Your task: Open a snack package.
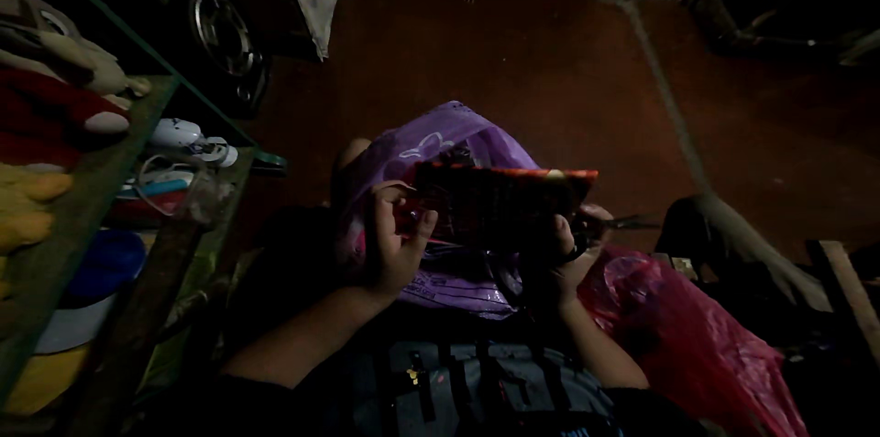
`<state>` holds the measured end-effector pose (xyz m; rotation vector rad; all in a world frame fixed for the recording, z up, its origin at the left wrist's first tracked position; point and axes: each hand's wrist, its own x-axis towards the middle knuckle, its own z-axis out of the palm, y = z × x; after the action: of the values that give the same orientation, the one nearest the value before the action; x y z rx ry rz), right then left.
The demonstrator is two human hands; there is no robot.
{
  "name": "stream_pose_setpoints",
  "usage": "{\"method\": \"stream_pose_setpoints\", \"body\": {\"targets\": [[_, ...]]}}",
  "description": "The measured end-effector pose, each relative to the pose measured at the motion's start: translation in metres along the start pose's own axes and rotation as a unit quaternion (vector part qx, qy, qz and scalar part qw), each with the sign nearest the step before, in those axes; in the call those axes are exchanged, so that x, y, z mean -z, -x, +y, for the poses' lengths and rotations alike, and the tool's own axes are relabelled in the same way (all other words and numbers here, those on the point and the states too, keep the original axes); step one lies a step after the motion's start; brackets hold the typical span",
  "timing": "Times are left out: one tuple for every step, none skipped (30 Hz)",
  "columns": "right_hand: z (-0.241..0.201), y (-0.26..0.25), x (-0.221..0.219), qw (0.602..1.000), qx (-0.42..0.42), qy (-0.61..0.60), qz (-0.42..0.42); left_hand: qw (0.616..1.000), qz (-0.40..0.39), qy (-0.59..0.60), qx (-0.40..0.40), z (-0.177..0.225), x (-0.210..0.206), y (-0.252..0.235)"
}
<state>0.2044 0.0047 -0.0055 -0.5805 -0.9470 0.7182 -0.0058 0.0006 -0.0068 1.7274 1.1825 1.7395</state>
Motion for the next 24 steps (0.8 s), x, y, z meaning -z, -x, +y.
{"method": "stream_pose_setpoints", "body": {"targets": [[-0.002,-0.001,-0.002,0.999,-0.046,-0.018,0.018,1.000,-0.002,0.006,-0.004,-0.001,0.000,-0.001],[-0.002,-0.002,-0.001,0.996,-0.083,-0.032,0.023,1.000,-0.007,0.012,-0.005,-0.001,-0.001,-0.001],[0.000,-0.002,0.000,0.993,-0.108,-0.046,0.023,1.000,-0.012,0.019,-0.003,-0.001,-0.001,0.000],[0.003,-0.002,0.001,0.990,-0.125,-0.053,0.021,1.000,-0.014,0.025,-0.002,0.000,-0.002,0.001],[0.005,-0.001,0.002,0.989,-0.136,-0.048,0.018,0.999,-0.016,0.030,0.002,0.000,-0.002,0.001],[0.006,-0.001,0.003,0.989,-0.142,-0.040,0.019,0.999,-0.018,0.033,0.007,0.001,-0.002,0.001],[0.006,-0.001,0.002,0.989,-0.144,-0.029,0.020,0.999,-0.016,0.036,0.010,0.002,-0.002,0.001],[0.007,-0.001,0.001,0.989,-0.143,-0.020,0.024,0.999,-0.013,0.040,0.010,0.002,-0.001,0.000],[0.007,-0.002,0.000,0.990,-0.140,-0.012,0.029,0.999,-0.010,0.048,0.011,0.002,0.000,-0.002],[0.007,-0.002,0.000,0.990,-0.137,-0.009,0.032,0.998,-0.008,0.063,0.015,0.002,0.000,-0.004],[0.007,-0.002,-0.001,0.991,-0.133,-0.008,0.033,0.996,-0.005,0.084,0.024,0.003,-0.001,-0.005],[0.007,-0.002,-0.001,0.991,-0.132,-0.010,0.033,0.994,-0.006,0.106,0.033,0.004,-0.002,-0.006],[0.007,-0.002,-0.001,0.990,-0.132,-0.014,0.036,0.992,-0.009,0.122,0.040,0.004,-0.003,-0.006],[0.005,-0.002,-0.002,0.990,-0.132,-0.022,0.038,0.990,-0.015,0.134,0.043,0.003,-0.004,-0.005],[0.004,-0.003,-0.001,0.990,-0.134,-0.032,0.038,0.989,-0.020,0.137,0.043,0.002,-0.005,-0.004],[0.003,-0.005,0.000,0.989,-0.136,-0.033,0.040,0.990,-0.028,0.134,0.038,0.001,-0.005,-0.003],[0.002,-0.007,0.001,0.989,-0.138,-0.027,0.042,0.990,-0.040,0.130,0.032,0.000,-0.004,-0.002],[0.000,-0.009,0.002,0.989,-0.144,-0.018,0.043,0.990,-0.057,0.128,0.030,0.000,-0.004,-0.001],[0.000,-0.010,0.002,0.987,-0.151,-0.018,0.050,0.988,-0.077,0.133,0.030,0.000,-0.004,0.000],[-0.001,-0.011,0.003,0.986,-0.158,-0.020,0.056,0.985,-0.096,0.142,0.030,0.000,-0.004,0.001],[-0.001,-0.012,0.002,0.985,-0.162,-0.019,0.061,0.982,-0.114,0.150,0.032,0.000,-0.004,0.001],[-0.001,-0.012,0.002,0.984,-0.162,-0.019,0.065,0.980,-0.126,0.149,0.036,0.000,-0.004,0.000],[0.000,-0.013,0.002,0.984,-0.161,-0.019,0.069,0.981,-0.132,0.136,0.038,0.001,-0.003,0.000],[0.000,-0.013,0.001,0.985,-0.159,-0.018,0.070,0.983,-0.136,0.114,0.036,0.002,-0.002,-0.001]]}}
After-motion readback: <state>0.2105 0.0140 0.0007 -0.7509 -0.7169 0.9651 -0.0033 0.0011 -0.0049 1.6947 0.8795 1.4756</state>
